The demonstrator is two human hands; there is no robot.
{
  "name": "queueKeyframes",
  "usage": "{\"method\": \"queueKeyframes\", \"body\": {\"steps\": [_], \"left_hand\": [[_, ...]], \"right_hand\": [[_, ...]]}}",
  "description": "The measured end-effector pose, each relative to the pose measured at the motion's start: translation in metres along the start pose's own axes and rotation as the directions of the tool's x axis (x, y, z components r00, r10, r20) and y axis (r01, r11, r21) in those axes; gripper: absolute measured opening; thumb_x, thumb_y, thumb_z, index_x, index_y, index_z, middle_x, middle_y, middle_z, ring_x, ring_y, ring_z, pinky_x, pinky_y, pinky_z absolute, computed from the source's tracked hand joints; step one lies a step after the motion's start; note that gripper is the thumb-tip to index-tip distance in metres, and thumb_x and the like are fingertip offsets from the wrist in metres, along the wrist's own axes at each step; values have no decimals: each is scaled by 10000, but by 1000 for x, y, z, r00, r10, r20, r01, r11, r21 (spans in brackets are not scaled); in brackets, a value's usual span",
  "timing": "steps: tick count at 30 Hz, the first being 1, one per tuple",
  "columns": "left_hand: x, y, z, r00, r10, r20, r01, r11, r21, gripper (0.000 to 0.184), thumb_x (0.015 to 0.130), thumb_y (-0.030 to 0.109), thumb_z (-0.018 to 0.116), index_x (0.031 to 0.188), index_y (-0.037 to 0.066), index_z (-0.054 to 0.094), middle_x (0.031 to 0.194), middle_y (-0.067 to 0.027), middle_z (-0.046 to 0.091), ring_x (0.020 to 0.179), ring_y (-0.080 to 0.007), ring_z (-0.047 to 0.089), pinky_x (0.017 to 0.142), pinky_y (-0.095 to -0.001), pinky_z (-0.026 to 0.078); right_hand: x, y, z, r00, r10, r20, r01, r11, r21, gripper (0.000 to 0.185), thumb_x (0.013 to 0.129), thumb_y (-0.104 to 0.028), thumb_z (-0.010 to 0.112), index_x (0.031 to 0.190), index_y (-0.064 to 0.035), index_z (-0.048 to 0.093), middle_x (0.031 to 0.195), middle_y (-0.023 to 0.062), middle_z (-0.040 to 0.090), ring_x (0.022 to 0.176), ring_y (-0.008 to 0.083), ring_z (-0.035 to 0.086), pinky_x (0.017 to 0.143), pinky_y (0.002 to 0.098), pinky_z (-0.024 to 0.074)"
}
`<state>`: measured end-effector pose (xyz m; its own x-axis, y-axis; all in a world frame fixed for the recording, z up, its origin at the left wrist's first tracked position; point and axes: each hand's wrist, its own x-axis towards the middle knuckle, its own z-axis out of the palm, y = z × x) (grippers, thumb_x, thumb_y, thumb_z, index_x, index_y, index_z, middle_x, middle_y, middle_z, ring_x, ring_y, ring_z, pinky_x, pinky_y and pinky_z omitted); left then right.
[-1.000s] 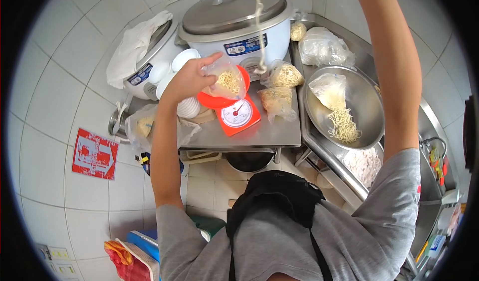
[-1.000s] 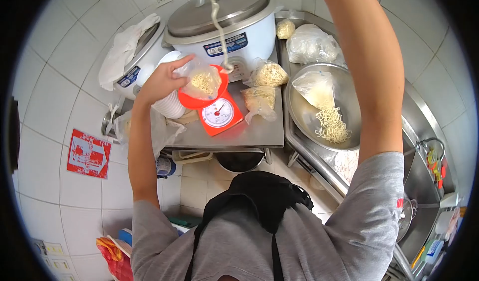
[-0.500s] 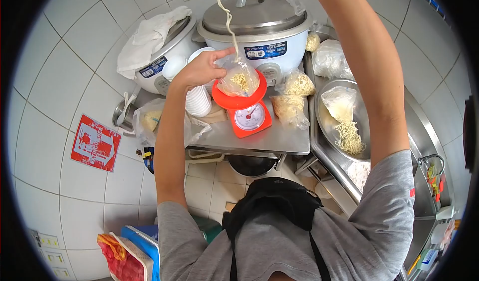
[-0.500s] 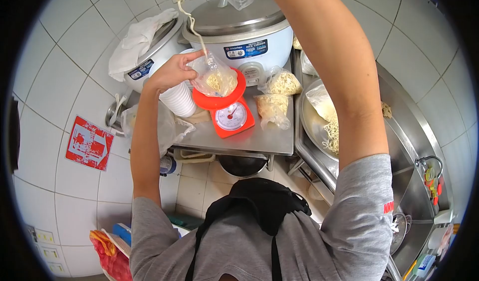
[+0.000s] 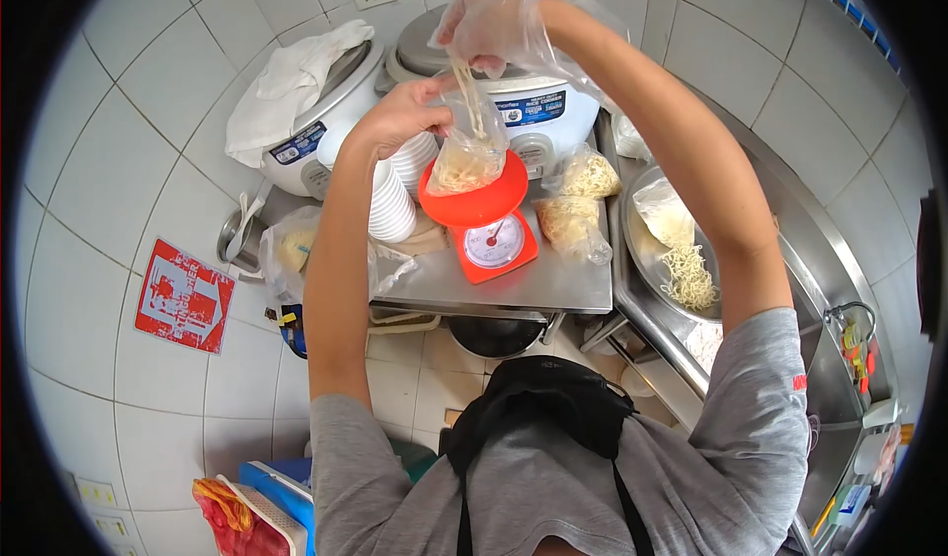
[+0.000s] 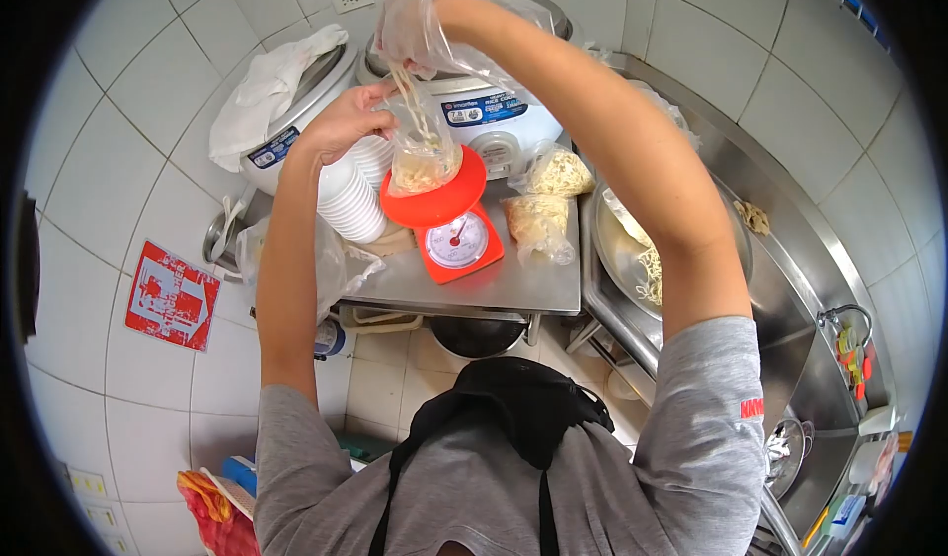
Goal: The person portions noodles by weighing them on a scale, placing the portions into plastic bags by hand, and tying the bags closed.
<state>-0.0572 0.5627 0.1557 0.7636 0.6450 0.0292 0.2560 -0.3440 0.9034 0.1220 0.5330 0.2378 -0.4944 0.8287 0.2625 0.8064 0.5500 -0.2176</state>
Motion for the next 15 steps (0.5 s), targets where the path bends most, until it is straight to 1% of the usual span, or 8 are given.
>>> {"method": "queueKeyframes", "body": {"steps": [2,6,8,9,11,12,14,15], "left_hand": [[0,0,2,1000,17,-15,-17,1000,-16,575,739,24,526,1292,-48,383,1274,-48,467,695,-50,492,663,-205,441],[6,-9,-4,1000,15,-9,-15,1000,-1,600,736,25,526,1306,-54,356,1388,-69,356,728,-51,499,665,-206,443],[7,-12,-4,1000,16,-23,-16,1000,7,604,732,23,530,1307,-50,359,1378,-64,370,756,-53,505,667,-209,447],[7,-12,-4,999,18,-32,-18,1000,11,605,731,22,532,1307,-48,360,1373,-61,377,770,-54,507,668,-211,449],[5,-11,-4,999,23,-32,-23,1000,4,600,734,14,529,1307,-44,363,1369,-63,380,789,-59,511,673,-217,453],[4,-11,-4,999,24,-32,-24,1000,1,597,735,10,527,1307,-41,364,1367,-64,381,798,-61,513,676,-220,455],[2,-11,-4,1000,14,-24,-14,1000,-12,581,742,2,522,1303,-32,377,1347,-59,398,791,-67,516,682,-226,459],[2,-11,-4,1000,9,-19,-9,1000,-17,573,745,-2,519,1301,-27,383,1337,-57,407,787,-71,517,685,-229,461]], "right_hand": [[-4,-7,3,991,128,40,-133,979,154,199,656,-75,570,812,34,629,543,53,535,470,112,508,421,254,405],[-7,-16,2,984,176,19,-177,983,47,179,662,-91,580,799,13,631,561,53,551,486,115,519,453,256,424],[-8,-16,6,985,170,-7,-170,985,-4,169,670,-104,585,793,2,632,581,50,563,499,114,523,473,258,434],[-7,-12,7,990,141,-20,-141,990,-16,162,677,-111,586,789,-2,632,594,49,569,507,111,526,484,259,438],[-2,-5,9,990,72,-124,-78,996,-46,171,694,-131,594,813,-16,638,636,65,593,547,156,550,513,286,451],[2,-2,9,976,34,-213,-49,997,-65,186,704,-143,600,841,-26,644,666,83,611,578,203,572,530,311,460],[2,0,3,941,98,-324,-86,995,53,150,741,-155,582,810,-35,638,682,91,627,619,237,599,578,330,473],[-5,-17,-16,921,202,-334,-144,971,192,139,768,-153,557,753,-34,626,668,82,625,628,224,604,609,322,478]]}}
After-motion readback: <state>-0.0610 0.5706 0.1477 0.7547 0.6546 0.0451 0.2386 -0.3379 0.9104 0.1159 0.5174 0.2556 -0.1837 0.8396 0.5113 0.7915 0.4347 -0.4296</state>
